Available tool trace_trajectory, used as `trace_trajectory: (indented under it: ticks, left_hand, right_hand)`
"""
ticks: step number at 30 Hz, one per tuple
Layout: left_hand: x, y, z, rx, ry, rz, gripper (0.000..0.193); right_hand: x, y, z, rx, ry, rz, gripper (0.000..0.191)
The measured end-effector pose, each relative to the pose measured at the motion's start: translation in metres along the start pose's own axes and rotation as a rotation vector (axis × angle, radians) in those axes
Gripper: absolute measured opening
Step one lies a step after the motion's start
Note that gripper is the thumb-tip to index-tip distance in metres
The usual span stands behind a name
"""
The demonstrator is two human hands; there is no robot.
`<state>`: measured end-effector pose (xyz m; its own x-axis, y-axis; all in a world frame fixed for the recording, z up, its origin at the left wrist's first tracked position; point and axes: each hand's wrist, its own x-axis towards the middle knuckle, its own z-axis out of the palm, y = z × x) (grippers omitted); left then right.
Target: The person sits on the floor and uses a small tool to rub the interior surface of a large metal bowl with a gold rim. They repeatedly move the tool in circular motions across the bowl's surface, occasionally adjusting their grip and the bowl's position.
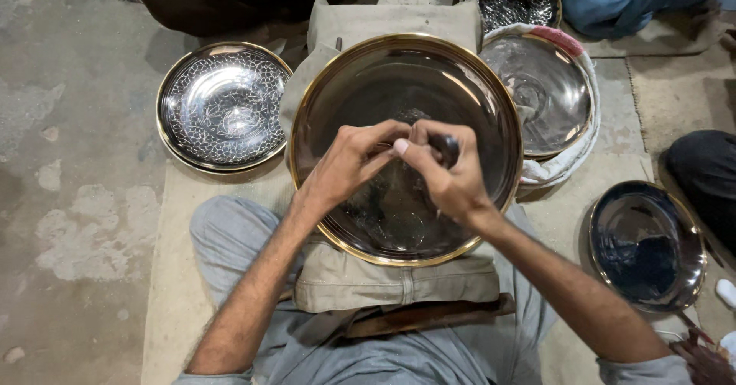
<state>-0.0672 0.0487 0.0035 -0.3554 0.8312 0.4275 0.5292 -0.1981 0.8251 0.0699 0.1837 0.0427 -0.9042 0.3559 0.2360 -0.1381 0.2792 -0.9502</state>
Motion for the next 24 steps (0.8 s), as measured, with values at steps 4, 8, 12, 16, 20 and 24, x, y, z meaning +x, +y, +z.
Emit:
trace_trajectory:
  ticks: [4, 8, 12, 16, 20, 24]
  left_hand:
    - [-0.001, -0.001, -0.001, 0.100, -0.015, 0.110, 0.023]
    - [-0.001, -0.003, 0.000, 0.087, -0.024, 0.093, 0.022]
    - [0.000, -0.005, 0.001, 0.092, -0.024, 0.130, 0.023]
    - [-0.001, -0.006, 0.001, 0.093, -0.027, 0.141, 0.025]
    - [0.001, -0.007, 0.002, 0.112, -0.028, 0.164, 0.025]
    - [0.002, -0.006, 0.003, 0.150, -0.030, 0.177, 0.029]
  right_hand:
    - [-0.009, 0.007, 0.011, 0.011, 0.068, -0.168, 0.038]
    - [-0.009, 0.008, 0.019, 0.099, 0.151, -0.230, 0.036]
    - [-0.014, 0.008, 0.026, 0.086, 0.209, -0.274, 0.037]
    - [-0.017, 0.014, 0.028, 0.058, 0.231, -0.291, 0.037]
    - [-0.017, 0.013, 0.026, 0.095, 0.226, -0.297, 0.040]
    - [-0.017, -0.002, 0.024, 0.019, 0.179, -0.230, 0.037]
